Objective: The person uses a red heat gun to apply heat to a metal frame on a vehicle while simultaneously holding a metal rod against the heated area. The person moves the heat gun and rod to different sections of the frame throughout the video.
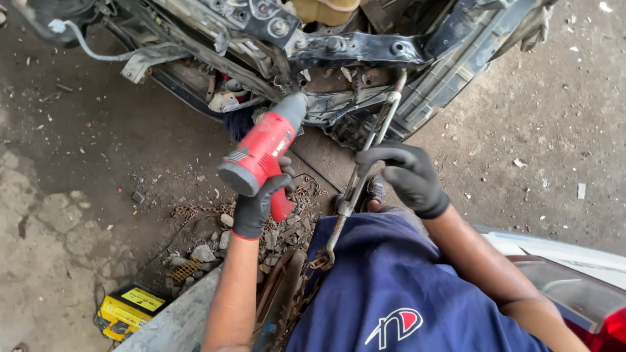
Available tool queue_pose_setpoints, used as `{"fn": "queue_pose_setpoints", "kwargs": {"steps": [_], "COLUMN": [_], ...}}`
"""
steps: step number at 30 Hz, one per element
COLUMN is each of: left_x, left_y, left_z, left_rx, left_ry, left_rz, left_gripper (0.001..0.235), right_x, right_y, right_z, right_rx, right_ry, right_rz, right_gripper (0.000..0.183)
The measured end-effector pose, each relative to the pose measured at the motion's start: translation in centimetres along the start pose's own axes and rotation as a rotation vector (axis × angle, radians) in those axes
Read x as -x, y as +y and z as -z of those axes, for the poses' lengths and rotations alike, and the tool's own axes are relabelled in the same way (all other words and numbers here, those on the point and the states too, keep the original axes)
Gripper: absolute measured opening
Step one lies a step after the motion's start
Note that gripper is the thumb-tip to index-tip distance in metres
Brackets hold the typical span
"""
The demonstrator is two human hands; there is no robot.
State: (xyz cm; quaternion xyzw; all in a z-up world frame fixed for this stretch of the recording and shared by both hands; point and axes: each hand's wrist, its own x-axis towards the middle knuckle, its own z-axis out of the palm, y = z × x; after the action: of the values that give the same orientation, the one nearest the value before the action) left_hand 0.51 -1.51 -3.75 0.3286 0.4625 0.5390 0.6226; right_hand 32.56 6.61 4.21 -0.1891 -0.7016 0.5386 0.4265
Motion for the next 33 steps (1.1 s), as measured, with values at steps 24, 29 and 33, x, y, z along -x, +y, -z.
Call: {"fn": "queue_pose_setpoints", "kwargs": {"steps": [24,29,33], "left_x": [-5.9,-5.8,-6.7], "left_y": [-22.5,-18.5,-14.1], "left_z": [-2.2,-7.7,-12.8], "left_rx": [-0.294,-0.485,-0.635], "left_ry": [-0.101,-0.286,-0.456], "left_rz": [0.246,0.193,0.131], "left_gripper": [0.035,0.035,0.036], "right_x": [12.4,10.4,11.3], "right_y": [22.8,17.6,17.9], "right_z": [-2.9,-3.1,-3.4], "right_rx": [-0.302,-0.268,-0.033], "right_ry": [-0.247,0.111,0.417], "right_rz": [-0.716,-0.981,-0.985], "right_gripper": [0.046,0.048,0.046]}}
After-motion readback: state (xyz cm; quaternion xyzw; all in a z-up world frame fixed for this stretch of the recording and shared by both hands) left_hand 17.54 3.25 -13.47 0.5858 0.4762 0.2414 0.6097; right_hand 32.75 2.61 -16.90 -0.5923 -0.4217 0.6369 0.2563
